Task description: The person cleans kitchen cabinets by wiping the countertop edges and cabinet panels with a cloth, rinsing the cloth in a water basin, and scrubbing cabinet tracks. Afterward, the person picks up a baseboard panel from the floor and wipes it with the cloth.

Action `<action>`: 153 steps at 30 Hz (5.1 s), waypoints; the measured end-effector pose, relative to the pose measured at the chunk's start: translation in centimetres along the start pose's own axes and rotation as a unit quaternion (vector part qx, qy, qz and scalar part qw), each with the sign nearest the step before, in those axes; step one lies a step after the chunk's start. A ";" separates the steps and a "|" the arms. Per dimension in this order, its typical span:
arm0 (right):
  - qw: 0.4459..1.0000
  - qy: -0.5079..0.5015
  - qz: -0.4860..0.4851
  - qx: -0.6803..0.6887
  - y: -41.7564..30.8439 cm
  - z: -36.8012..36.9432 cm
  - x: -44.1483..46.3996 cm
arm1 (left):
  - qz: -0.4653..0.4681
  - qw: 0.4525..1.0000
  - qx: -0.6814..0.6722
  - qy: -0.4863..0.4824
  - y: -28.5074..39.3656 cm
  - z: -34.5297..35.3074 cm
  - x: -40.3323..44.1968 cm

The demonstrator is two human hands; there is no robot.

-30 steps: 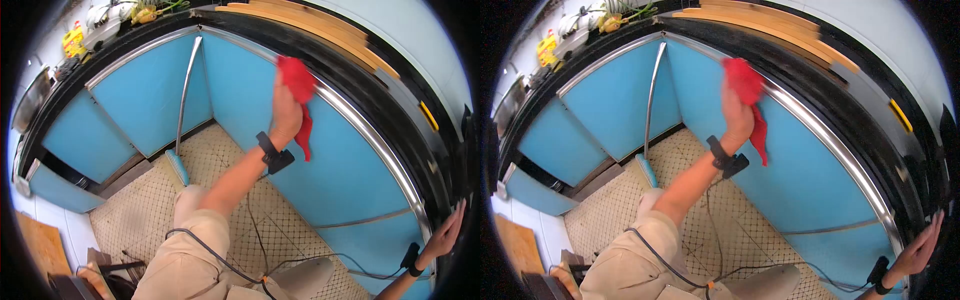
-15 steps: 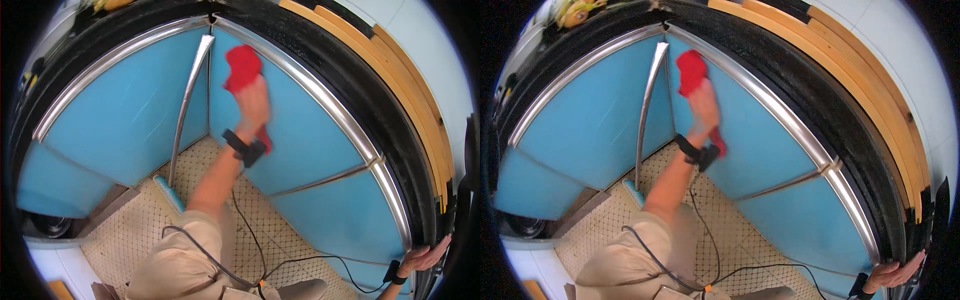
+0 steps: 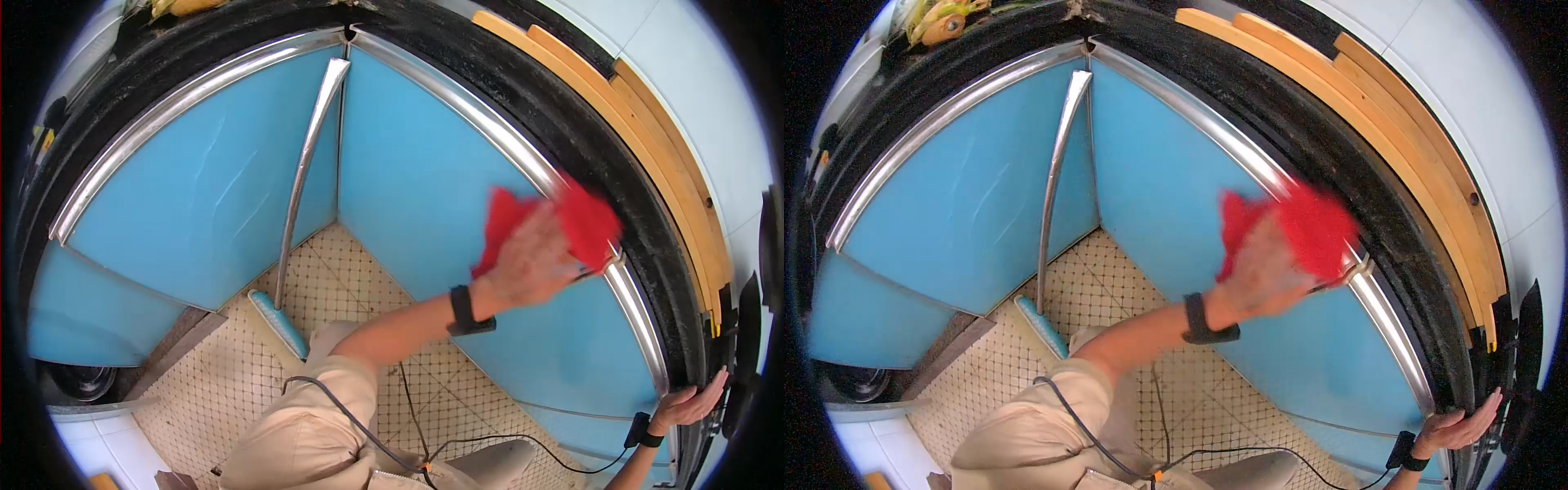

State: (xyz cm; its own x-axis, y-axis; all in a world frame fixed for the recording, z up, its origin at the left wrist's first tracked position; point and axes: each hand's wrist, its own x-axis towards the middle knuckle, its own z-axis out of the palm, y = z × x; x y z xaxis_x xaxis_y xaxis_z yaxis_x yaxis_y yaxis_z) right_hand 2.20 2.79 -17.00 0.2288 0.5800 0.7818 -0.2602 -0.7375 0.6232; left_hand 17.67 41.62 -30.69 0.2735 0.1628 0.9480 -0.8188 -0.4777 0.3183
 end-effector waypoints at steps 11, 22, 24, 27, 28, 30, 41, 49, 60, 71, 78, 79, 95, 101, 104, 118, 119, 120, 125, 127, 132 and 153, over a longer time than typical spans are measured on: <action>1.000 -0.002 0.014 -0.010 -0.3 0.0 0.3 | 0.090 0.978 0.173 0.070 -19.4 -11.9 4.9; 1.000 0.013 0.009 -0.003 1.1 1.1 -1.0 | -0.036 0.953 0.252 0.166 -20.5 -13.3 7.8; 1.000 0.021 0.007 0.001 1.1 0.9 -0.9 | -0.052 0.968 0.186 0.163 -17.3 -10.9 6.0; 0.999 0.036 -0.010 0.008 0.6 0.8 -0.4 | -0.068 0.981 0.014 0.184 -11.4 -5.7 2.3; 0.999 0.031 -0.014 0.001 0.2 0.7 -0.1 | -0.154 0.961 -0.172 0.152 -9.2 -3.5 0.5; 0.999 0.037 -0.006 0.009 -0.4 0.6 0.3 | -0.136 0.959 -0.235 0.075 -3.7 -0.6 -1.8; 1.000 0.023 0.013 -0.011 -0.1 0.6 -0.5 | 0.106 0.994 0.031 -0.021 -11.5 -9.2 4.7; 1.000 0.011 0.028 0.002 0.2 0.6 -0.9 | 0.029 0.968 0.240 0.066 -22.1 -15.0 6.2; 0.997 0.061 0.031 -0.021 0.2 1.7 -1.2 | -0.466 0.856 0.073 0.213 -26.3 -10.0 -20.9; 0.996 0.063 0.044 -0.039 0.8 2.2 -2.0 | -0.625 0.696 -0.187 0.300 -27.4 -9.9 -29.3; 0.996 0.051 0.047 -0.048 1.3 2.2 -2.3 | -0.321 0.940 0.048 0.109 -19.9 -11.2 -10.0; 0.996 0.045 0.055 -0.049 0.5 1.8 -1.8 | -0.289 0.949 0.052 0.117 -20.5 -11.2 -9.7; 0.995 0.027 0.100 0.012 2.0 2.4 -3.0 | -0.661 0.716 -0.022 0.224 -36.4 -11.9 -39.1; 0.994 0.044 0.102 -0.017 -0.2 2.0 -1.7 | -0.536 0.782 -0.045 0.315 -36.1 -12.1 -34.0; 0.994 0.074 0.085 0.001 1.4 2.6 -2.1 | -0.492 0.788 -0.077 0.361 -29.8 -11.3 -27.0; 0.993 0.056 0.101 -0.018 -0.4 1.7 -1.2 | -0.152 0.968 0.174 0.097 -11.5 -3.7 -6.8; 0.993 0.053 0.102 -0.020 -0.2 1.9 -1.4 | -0.152 0.969 0.173 0.094 -12.4 -3.1 -10.1; 0.993 0.054 0.102 -0.007 0.2 2.0 -1.6 | -0.245 0.946 0.188 0.097 -13.7 -2.5 -14.1; 0.993 0.069 0.089 -0.028 0.4 2.1 -1.8 | -0.577 0.806 0.074 0.113 -14.4 -3.3 -22.4; 0.996 0.079 0.048 -0.013 0.6 2.0 -1.8 | -0.522 0.830 0.043 0.193 -14.8 -3.0 -23.8; 0.997 0.074 0.025 0.024 0.5 1.6 -1.4 | -0.372 0.921 -0.009 0.115 -8.1 -2.8 -14.4; 0.995 0.094 0.029 0.024 3.0 2.9 -4.6 | -0.423 0.899 0.107 -0.020 -0.5 1.0 -28.1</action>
State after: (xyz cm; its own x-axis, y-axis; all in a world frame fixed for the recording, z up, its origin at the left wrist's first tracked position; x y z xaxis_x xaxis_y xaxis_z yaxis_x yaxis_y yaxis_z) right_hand 3.08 -3.07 -18.78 0.0336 0.5879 0.8082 -0.2225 -0.7840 0.5795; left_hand 10.93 36.42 -57.45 0.7753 0.5165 0.3634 -0.1942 -0.3525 0.9154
